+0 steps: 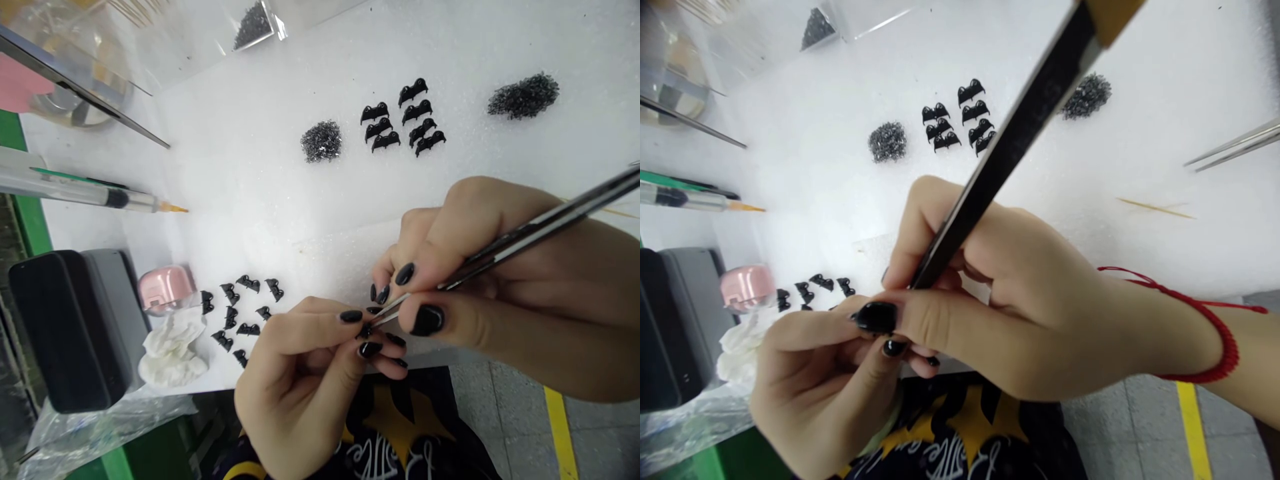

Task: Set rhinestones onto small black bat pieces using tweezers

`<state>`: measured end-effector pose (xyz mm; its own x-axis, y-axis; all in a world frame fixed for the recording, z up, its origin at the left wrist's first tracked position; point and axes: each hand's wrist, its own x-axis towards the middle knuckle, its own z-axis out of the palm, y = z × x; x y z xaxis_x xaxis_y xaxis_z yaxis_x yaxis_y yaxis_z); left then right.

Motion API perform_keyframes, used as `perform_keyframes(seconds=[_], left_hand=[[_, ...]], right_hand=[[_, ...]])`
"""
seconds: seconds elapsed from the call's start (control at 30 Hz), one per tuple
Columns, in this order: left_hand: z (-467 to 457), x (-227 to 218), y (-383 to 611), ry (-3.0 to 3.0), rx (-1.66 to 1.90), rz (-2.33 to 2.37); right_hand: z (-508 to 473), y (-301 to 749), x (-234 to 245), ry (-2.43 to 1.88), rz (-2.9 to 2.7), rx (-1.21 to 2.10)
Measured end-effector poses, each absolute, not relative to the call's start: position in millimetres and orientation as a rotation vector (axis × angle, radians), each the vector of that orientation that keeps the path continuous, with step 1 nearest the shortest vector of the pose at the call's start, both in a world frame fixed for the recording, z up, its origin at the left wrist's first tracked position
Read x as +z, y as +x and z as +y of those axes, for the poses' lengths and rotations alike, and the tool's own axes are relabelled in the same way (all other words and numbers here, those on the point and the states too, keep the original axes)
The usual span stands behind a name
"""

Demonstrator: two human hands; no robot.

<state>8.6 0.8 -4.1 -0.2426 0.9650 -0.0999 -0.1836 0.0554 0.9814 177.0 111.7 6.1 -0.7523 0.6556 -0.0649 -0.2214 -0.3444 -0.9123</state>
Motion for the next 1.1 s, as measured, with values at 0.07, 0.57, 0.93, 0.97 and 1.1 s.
perform_keyframes(seconds=[0.07,0.57,0.93,0.97,1.1], left_hand=[[0.5,-4.5,8.6,0.907,1.406,1.277],[-1.5,-6.3,6.0,0.915,1.401,1.269],[-1.8,-5.3,8.6,0.906,1.380,1.283],[-1.5,-5.2,8.2,0.905,1.376,1.282],[-0.9,-5.8,6.2,0.951,1.405,1.278]], right_hand=[[112.8,176.9,5.9,-0.563,-1.309,2.157],[112.4,177.4,3.8,-0.542,-1.308,2.112],[112.3,177.0,6.5,-0.542,-1.327,2.112],[111.7,177.6,6.0,-0.522,-1.346,2.095],[111.3,181.0,3.5,-0.530,-1.355,2.109]])
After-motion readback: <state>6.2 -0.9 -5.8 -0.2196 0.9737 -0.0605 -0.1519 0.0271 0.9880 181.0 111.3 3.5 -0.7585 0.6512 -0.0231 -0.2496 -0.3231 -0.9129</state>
